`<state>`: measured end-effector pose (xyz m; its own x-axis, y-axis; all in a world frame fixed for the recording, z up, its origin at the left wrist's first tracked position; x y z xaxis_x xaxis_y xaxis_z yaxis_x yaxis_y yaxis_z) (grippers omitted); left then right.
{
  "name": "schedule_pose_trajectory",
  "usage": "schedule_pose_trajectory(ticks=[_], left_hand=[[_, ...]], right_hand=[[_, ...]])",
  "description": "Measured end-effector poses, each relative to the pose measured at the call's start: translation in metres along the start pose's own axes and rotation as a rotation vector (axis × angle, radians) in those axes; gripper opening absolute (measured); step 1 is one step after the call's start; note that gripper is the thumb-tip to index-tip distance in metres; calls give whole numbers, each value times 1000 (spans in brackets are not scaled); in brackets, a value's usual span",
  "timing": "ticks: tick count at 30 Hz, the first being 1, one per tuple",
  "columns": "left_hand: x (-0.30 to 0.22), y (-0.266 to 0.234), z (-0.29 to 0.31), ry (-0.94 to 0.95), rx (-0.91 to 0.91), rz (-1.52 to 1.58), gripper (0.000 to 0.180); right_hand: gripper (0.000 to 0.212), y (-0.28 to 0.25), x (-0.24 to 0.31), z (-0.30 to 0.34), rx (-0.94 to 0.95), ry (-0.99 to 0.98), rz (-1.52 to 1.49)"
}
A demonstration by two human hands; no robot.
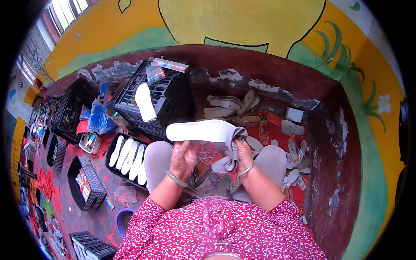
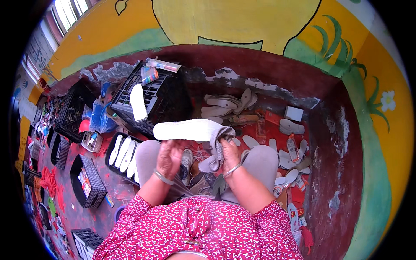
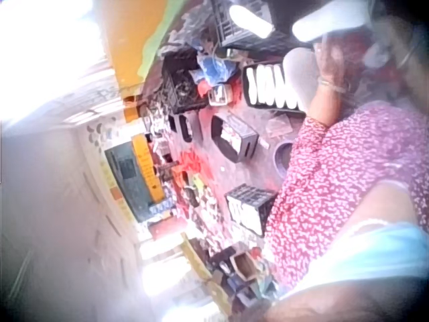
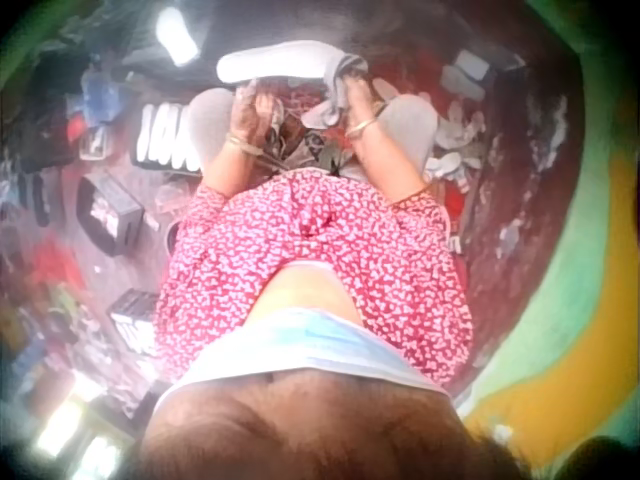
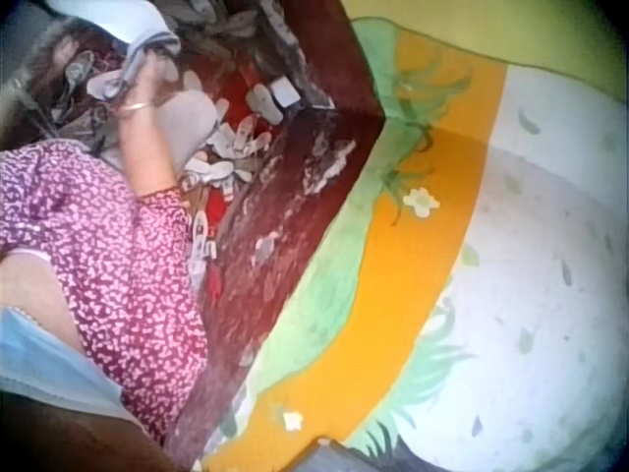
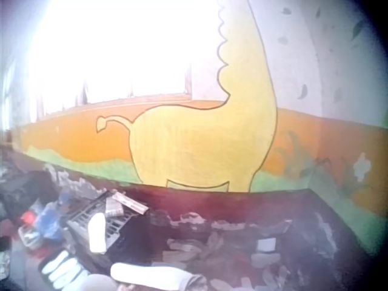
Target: The person wipes white shoe insoles with a cloth and places them into a black crate.
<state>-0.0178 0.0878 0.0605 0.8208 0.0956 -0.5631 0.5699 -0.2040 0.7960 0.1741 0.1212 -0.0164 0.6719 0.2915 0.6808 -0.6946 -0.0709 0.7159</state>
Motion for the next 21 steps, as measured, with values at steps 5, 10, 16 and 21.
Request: schedule_pose_trajectory(ticks=[5,10,16,21], left_hand=[[41,23,1,-184,-48,-13,34],[29,4,-8,-133,-105,-113,30],[10,-13,-13,-180,-17,-385,27],[31,-10,-4,-420,176,-767,27]], right_hand=[[22,36,-22,8,56,72,-40],[20,39,-11,7,68,41,27],[21,6,32,-12,77,-113,28],[23,44,37,-8,241,-20,275]])
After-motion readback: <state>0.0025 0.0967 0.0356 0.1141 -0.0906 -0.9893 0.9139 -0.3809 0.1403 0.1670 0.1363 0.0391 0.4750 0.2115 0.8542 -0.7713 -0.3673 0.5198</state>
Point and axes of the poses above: each hand's wrist, its own z-axis away from the middle knuckle, its own y-axis out of the palm, x = y × z, the point moved 10 cm from there along -z, towards the middle knuckle, and after that the axes turned 14 degrees about x, right-handed, at the moved point
